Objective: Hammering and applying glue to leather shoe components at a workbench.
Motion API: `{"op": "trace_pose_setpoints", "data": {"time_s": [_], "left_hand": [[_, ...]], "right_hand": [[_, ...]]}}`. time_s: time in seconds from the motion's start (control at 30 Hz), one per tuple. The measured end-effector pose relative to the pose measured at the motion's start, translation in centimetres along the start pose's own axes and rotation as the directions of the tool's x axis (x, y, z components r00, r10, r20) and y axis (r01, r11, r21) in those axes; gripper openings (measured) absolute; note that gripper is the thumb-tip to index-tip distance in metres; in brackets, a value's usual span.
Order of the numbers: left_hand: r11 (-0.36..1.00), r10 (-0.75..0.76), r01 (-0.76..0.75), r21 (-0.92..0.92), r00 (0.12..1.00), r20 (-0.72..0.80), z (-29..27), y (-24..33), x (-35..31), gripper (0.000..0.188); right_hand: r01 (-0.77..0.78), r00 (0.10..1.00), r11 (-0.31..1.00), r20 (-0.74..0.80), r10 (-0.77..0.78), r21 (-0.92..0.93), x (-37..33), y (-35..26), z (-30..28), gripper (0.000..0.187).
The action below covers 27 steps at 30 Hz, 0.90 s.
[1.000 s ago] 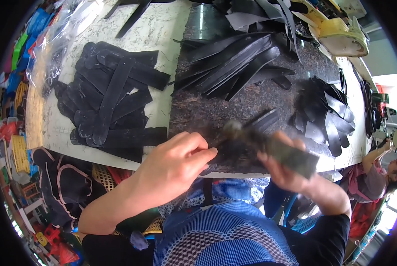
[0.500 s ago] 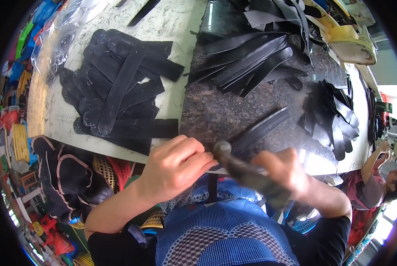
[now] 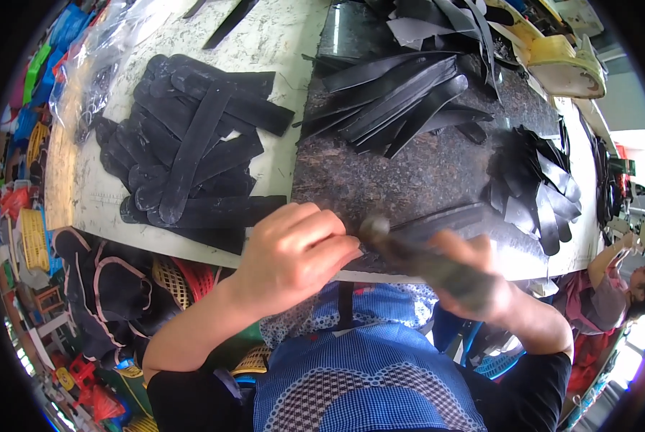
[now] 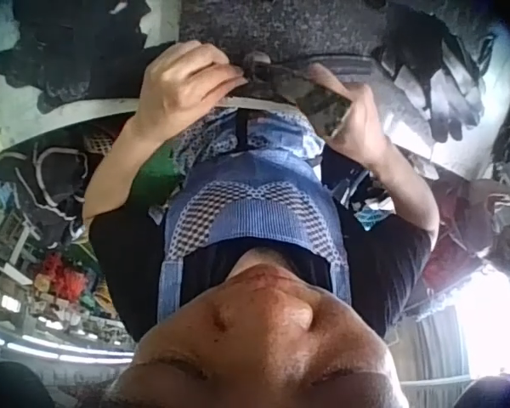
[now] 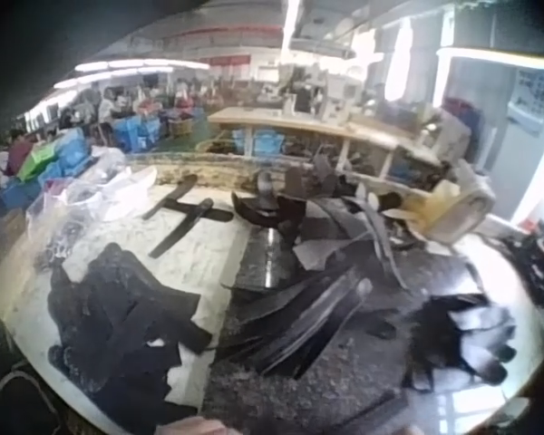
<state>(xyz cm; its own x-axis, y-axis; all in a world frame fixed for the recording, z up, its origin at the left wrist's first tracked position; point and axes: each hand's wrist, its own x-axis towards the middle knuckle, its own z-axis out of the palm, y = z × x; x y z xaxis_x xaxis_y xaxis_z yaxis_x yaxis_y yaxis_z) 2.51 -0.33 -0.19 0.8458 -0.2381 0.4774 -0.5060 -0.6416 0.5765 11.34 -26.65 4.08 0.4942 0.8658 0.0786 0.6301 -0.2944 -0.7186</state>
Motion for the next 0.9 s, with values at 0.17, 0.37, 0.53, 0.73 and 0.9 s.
{"op": "trace_pose_setpoints", "data": {"time_s": [0.17, 0.37, 0.53, 0.73, 0.9], "left_hand": [[0.996, -0.084, 0.084, 0.014, 0.996, -0.006, -0.1, 0.5, -0.4, 0.028], [0.968, -0.224, 0.234, 0.094, 0.968, -0.11, 1.2, 2.4, -1.6, 0.022], [0.96, -0.212, 0.233, 0.156, 0.968, -0.136, 0.7, 2.3, -1.6, 0.023], [0.956, -0.23, 0.257, 0.139, 0.956, -0.18, 1.5, 2.8, -2.3, 0.023], [0.994, -0.11, 0.109, -0.02, 0.993, -0.048, 0.9, 0.5, -1.3, 0.022]], "right_hand": [[-0.164, 0.986, 0.986, 0.034, 0.163, 0.015, -0.9, 0.7, 1.6, 0.027], [-0.075, 0.992, 0.997, 0.105, 0.074, 0.0, 1.3, -0.6, 0.0, 0.024], [-0.036, 0.989, 0.999, 0.141, 0.039, -0.024, 1.9, -1.2, -0.3, 0.022], [-0.001, 0.991, 0.999, 0.136, 0.007, -0.044, 1.5, -1.3, 0.0, 0.027], [-0.158, 0.987, 0.978, 0.048, 0.153, 0.137, 0.6, -0.5, -0.2, 0.03]]}}
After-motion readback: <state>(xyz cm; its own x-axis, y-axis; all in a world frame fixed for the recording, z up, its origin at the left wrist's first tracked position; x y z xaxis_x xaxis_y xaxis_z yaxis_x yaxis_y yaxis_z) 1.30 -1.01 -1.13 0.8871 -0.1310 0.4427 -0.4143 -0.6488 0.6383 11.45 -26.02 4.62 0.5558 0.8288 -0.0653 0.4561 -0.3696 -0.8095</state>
